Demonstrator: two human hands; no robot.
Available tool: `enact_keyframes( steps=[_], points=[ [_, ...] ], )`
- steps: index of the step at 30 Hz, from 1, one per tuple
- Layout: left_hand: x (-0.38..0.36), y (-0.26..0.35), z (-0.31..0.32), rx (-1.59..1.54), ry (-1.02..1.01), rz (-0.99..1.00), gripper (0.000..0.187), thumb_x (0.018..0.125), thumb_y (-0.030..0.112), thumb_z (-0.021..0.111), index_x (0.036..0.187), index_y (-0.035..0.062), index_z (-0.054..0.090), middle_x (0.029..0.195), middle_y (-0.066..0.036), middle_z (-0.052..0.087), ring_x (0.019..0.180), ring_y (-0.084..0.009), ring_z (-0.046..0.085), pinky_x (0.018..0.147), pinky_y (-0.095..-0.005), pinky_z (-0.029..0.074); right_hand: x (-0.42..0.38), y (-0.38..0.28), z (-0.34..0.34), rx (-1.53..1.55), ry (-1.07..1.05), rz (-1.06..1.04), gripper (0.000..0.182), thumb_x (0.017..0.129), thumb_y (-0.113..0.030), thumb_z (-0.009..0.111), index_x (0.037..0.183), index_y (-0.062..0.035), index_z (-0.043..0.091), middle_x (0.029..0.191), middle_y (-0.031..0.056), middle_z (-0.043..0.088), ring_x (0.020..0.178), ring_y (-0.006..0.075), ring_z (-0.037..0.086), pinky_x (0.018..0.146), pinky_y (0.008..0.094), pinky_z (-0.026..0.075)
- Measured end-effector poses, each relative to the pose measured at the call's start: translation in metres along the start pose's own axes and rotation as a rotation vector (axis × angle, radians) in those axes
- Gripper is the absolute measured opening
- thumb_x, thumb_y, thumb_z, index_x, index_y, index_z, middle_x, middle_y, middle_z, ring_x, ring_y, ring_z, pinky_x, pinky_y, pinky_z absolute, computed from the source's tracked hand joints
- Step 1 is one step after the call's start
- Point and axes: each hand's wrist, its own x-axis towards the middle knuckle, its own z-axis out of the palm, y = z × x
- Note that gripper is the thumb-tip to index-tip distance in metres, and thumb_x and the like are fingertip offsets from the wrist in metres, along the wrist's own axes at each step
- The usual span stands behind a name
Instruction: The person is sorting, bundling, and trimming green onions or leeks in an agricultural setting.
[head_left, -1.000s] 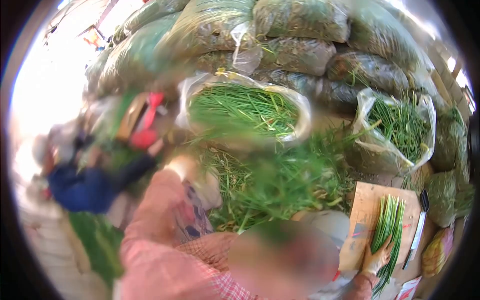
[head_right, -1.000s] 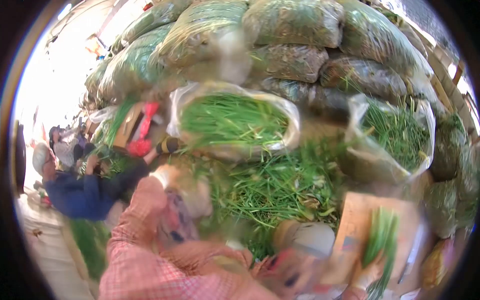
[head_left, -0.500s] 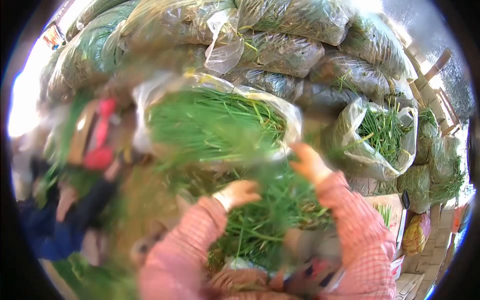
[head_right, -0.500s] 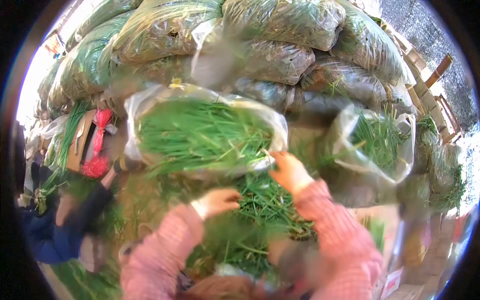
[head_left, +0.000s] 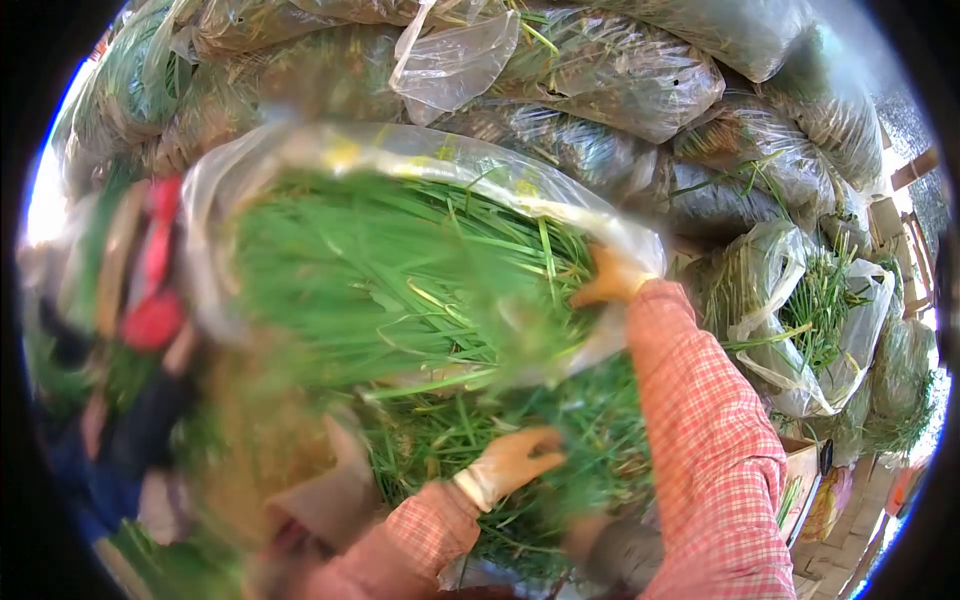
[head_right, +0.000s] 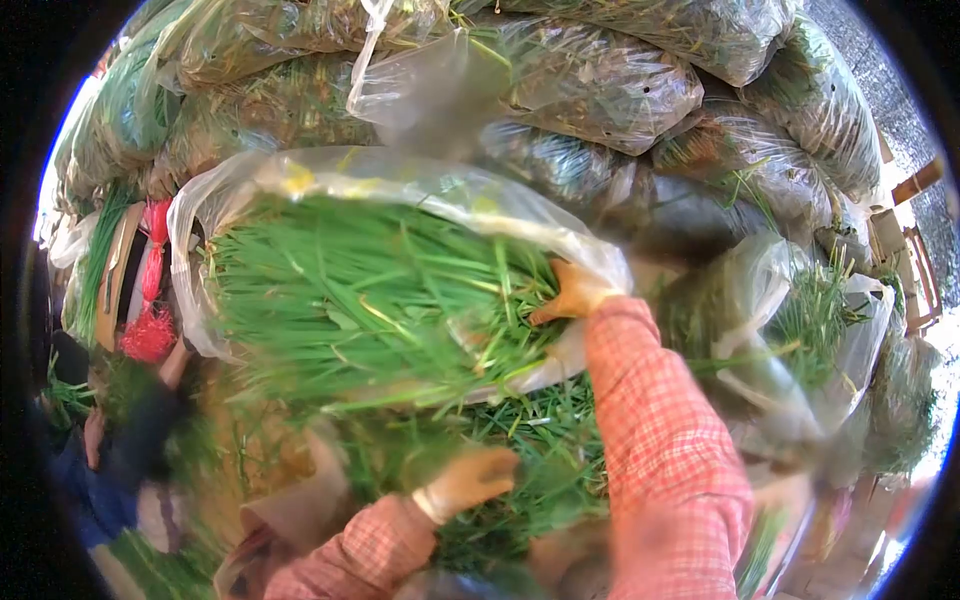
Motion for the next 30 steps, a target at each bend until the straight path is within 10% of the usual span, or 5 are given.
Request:
enact_keyframes(
  steps=[10, 14, 23, 26, 30],
  points=[
    [0.002, -0.040, 0.024, 0.353, 0.035, 0.079, 0.042, 0.085, 0.031, 0.053, 0.119, 0.0074, 0.051, 0.110, -0.014, 0.057, 0.100, -0.0242, 0.056, 0.088, -0.0337, 0.044, -0.029, -0.010, 0.008, 0.024, 0.199, -0.244, 0.092, 0.048, -0.021, 0.080, 0.129, -0.0026, 0.038, 0.124, 0.0154, 0.047, 0.116, 0.0245, 0.042, 0.100, 0.0312, 0.031],
    [0.003, -0.051, 0.039, -0.632, 0.005, -0.300, 0.047, 0.085, 0.024, 0.055, 0.126, 0.0056, 0.041, 0.114, -0.015, 0.054, 0.103, -0.0232, 0.053, 0.091, -0.0313, 0.043, 0.006, 0.048, 0.017, 0.223, 0.113, -0.163, 0.101, 0.046, -0.018, 0.082, 0.134, -0.0058, 0.031, 0.128, 0.0126, 0.042, 0.120, 0.0253, 0.037, 0.101, 0.0340, 0.028],
    [0.000, -0.013, 0.004, 0.811, 0.382, 0.653, 0.032, 0.076, 0.026, 0.061, 0.099, 0.0040, 0.059, 0.109, -0.017, 0.053, 0.100, -0.0302, 0.052, 0.087, -0.0396, 0.044, -0.022, 0.007, 0.016, -0.245, 0.165, -0.090, 0.095, 0.045, -0.021, 0.083, 0.127, 0.0001, 0.039, 0.123, 0.0192, 0.046, 0.115, 0.0326, 0.042, 0.098, 0.0333, 0.034],
    [0.009, 0.043, -0.019, 0.609, -0.193, -0.186, 0.036, 0.081, 0.030, 0.057, 0.107, 0.0051, 0.057, 0.114, -0.018, 0.051, 0.105, -0.0289, 0.050, 0.091, -0.0423, 0.041, -0.040, 0.014, 0.037, -0.229, 0.307, -0.071, 0.089, 0.042, -0.025, 0.081, 0.119, 0.0018, 0.045, 0.122, 0.0218, 0.045, 0.115, 0.0365, 0.041, 0.098, 0.0393, 0.034],
    [0.008, -0.025, -0.006, 0.178, 0.079, -0.089, 0.025, 0.085, 0.024, 0.053, 0.104, 0.0066, 0.055, 0.102, -0.012, 0.057, 0.091, -0.0239, 0.054, 0.080, -0.0379, 0.042, -0.035, 0.025, 0.055, -0.227, 0.354, -0.010, 0.092, 0.042, -0.022, 0.081, 0.122, -0.0001, 0.042, 0.120, 0.0215, 0.046, 0.114, 0.0359, 0.042, 0.096, 0.0393, 0.035]
  ],
)
